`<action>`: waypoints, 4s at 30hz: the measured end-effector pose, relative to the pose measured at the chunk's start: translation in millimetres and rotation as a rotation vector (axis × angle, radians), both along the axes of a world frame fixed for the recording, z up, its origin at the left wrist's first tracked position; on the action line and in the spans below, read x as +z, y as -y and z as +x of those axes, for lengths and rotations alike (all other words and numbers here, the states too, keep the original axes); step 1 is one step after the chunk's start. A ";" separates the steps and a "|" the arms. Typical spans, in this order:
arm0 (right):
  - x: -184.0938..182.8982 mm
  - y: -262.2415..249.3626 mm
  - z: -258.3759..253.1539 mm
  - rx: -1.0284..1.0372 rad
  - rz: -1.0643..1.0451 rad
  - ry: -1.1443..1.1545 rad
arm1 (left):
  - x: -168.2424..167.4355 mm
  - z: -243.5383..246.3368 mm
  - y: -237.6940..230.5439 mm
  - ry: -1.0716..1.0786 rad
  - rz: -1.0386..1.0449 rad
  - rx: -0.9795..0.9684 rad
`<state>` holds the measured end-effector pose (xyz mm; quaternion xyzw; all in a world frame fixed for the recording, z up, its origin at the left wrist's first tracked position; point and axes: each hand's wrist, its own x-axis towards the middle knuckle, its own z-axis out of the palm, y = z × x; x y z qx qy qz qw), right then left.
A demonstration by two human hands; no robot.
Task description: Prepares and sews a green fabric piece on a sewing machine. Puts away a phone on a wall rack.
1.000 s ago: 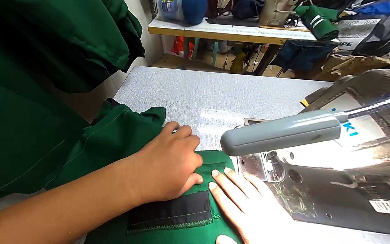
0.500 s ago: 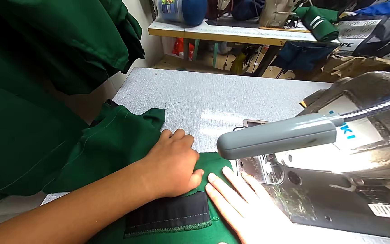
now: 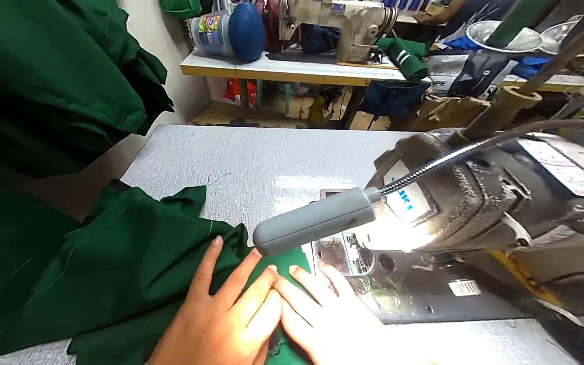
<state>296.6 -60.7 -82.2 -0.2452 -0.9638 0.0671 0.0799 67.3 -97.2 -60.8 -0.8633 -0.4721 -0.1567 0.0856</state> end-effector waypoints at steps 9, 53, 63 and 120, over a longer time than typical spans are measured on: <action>-4.4 0.3 1.6 -0.011 -0.020 -0.009 | -31.4 -24.5 -1.8 0.030 -0.156 0.015; 9.7 -1.2 110.2 -0.284 -0.019 -0.017 | -34.1 76.5 -35.5 0.051 -0.253 -0.219; 0.0 -5.9 119.2 -0.330 0.105 0.052 | -31.0 80.2 -42.8 0.038 -0.294 -0.197; -5.4 -41.8 100.5 -0.534 0.086 -0.429 | -33.5 78.8 -58.7 0.034 -0.282 -0.244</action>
